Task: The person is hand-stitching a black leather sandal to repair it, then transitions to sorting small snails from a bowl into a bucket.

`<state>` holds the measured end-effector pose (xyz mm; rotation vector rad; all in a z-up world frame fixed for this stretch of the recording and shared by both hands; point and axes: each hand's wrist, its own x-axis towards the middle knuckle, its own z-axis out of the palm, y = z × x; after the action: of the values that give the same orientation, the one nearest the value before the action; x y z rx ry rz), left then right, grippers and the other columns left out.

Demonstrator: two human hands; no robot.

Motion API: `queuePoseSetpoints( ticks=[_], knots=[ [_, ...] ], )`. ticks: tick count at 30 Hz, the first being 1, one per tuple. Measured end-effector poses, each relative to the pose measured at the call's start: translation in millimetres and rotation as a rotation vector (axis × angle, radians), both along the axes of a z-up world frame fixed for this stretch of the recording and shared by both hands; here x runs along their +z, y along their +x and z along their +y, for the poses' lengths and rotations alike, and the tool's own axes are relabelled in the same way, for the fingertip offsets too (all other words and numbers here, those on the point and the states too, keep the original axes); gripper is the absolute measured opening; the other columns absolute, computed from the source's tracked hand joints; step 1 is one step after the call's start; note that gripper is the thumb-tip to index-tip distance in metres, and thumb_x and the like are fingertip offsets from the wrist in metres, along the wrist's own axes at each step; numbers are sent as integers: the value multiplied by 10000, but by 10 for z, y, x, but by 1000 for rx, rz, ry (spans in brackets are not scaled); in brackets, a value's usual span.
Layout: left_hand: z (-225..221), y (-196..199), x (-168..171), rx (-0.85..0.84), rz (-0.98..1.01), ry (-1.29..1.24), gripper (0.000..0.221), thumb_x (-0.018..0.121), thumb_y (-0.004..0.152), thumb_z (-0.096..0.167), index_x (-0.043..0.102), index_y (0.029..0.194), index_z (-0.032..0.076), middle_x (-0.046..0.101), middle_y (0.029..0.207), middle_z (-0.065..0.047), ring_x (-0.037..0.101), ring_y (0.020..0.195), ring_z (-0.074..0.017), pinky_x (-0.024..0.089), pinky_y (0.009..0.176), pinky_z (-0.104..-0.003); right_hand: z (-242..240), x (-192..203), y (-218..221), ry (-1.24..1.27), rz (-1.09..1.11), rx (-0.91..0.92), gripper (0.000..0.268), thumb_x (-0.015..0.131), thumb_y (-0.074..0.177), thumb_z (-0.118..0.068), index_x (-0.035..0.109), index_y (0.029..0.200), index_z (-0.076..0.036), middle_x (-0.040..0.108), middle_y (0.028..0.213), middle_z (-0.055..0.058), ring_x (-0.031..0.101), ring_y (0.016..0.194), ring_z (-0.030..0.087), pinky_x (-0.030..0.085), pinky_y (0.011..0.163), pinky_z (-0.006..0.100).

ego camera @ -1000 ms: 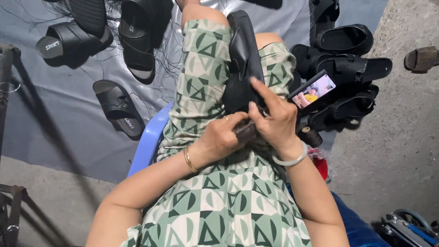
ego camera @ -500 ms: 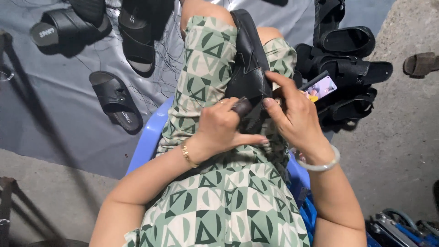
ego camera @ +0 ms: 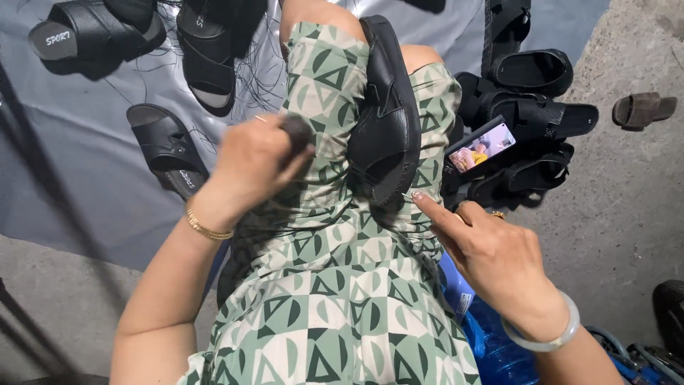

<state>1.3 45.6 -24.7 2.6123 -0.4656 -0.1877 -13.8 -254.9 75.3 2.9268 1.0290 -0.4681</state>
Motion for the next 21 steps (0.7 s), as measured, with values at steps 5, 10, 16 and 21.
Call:
queuePoseSetpoints(
  ticks=[5,10,16,21],
  knots=[
    [-355,-21,89,32,-200,-316,514,622,850,353,484,1213,17,407,1290,-165,363,1230,-363,291,1047,-584,54,16,65,-77,-37,35,470,525,906,-210,419,1350,-326,303,602,-6,294,355,126,246,277,311],
    [-720,-73,-151,-160,-110,-155,1039,792,701,726,214,1438,277,124,1520,-77,62,1412,-321,101,1081,-708,110,89,84,-195,-59,70,488,511,897,-211,409,1359,-329,340,599,3,304,332,129,265,266,292],
    [-815,-34,-175,-133,-152,-139,910,737,731,740,304,1410,317,203,1497,-54,118,1390,-366,90,1025,-732,172,72,25,-451,-192,146,595,519,864,-144,365,1390,-376,382,578,-27,307,297,51,291,257,220],
    [-842,-30,-221,-118,-133,-152,803,510,765,781,285,1404,352,222,1504,-28,116,1395,-393,4,1026,-711,106,-31,112,-169,-14,66,392,500,911,-166,475,1298,-221,379,557,-6,226,322,71,237,238,224]
  ],
)
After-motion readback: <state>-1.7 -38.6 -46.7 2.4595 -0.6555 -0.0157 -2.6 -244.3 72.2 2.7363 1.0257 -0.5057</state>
